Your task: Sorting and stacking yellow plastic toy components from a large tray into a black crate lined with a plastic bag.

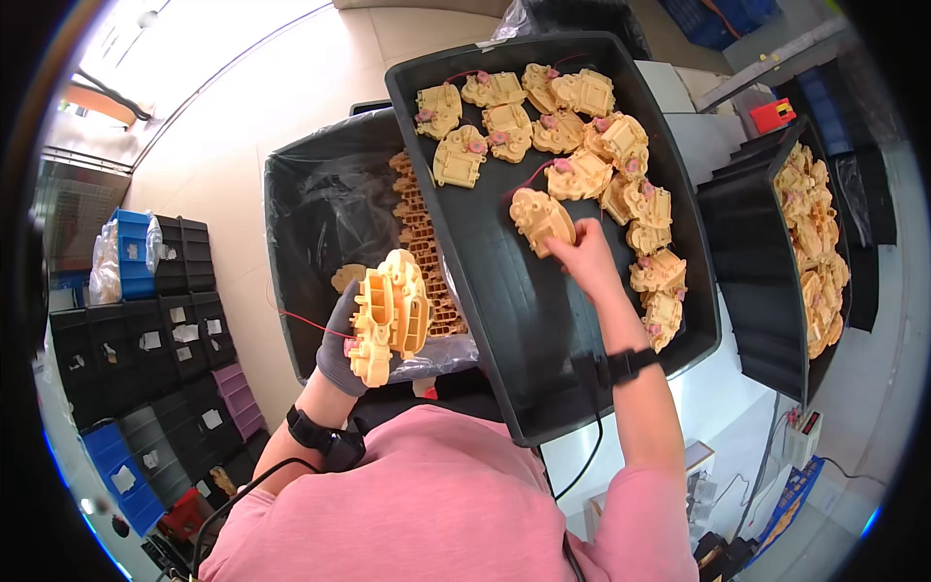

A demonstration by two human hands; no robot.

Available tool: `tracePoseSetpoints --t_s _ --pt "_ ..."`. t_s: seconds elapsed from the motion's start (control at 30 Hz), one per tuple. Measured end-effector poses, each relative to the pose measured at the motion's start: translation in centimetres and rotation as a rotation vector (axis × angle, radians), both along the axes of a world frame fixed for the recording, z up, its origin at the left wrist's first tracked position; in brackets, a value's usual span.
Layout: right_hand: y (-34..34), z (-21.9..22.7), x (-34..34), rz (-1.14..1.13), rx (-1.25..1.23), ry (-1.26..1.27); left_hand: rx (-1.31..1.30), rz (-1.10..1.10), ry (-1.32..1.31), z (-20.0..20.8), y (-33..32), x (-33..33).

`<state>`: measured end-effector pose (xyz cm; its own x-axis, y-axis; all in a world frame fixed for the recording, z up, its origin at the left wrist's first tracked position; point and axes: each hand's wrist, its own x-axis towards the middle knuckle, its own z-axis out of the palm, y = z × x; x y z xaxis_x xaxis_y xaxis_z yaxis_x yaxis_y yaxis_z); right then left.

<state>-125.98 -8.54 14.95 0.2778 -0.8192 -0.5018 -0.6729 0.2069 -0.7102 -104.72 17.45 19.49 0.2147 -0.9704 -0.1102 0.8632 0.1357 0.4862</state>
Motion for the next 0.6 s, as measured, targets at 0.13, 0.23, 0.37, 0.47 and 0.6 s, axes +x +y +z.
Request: tracePoseSetpoints --t_s 0.13,0.23,0.37,0.47,0.6 --pt "4.0 4.4 -1.3 0.060 0.086 -0.373 0.076 0.070 -0.167 -2.4 0.9 0.6" --pt "5.4 8.7 -1.3 0.335 0.059 -0.580 0.233 -0.066 0.513 0.3 -1.3 1.7" --pt "6.5 12.7 1.3 0.736 -0.012 -0.530 0.080 -0.223 0.601 0.6 -2.4 1.4" --pt "7.0 12.2 3.1 0.812 -0.008 -0.570 0.143 -0.235 0.687 2.2 -3.0 -0.7" --pt "7.2 11.5 3.8 0.745 0.081 -0.591 0.129 -0.186 0.746 -1.0 -1.4 -1.4"
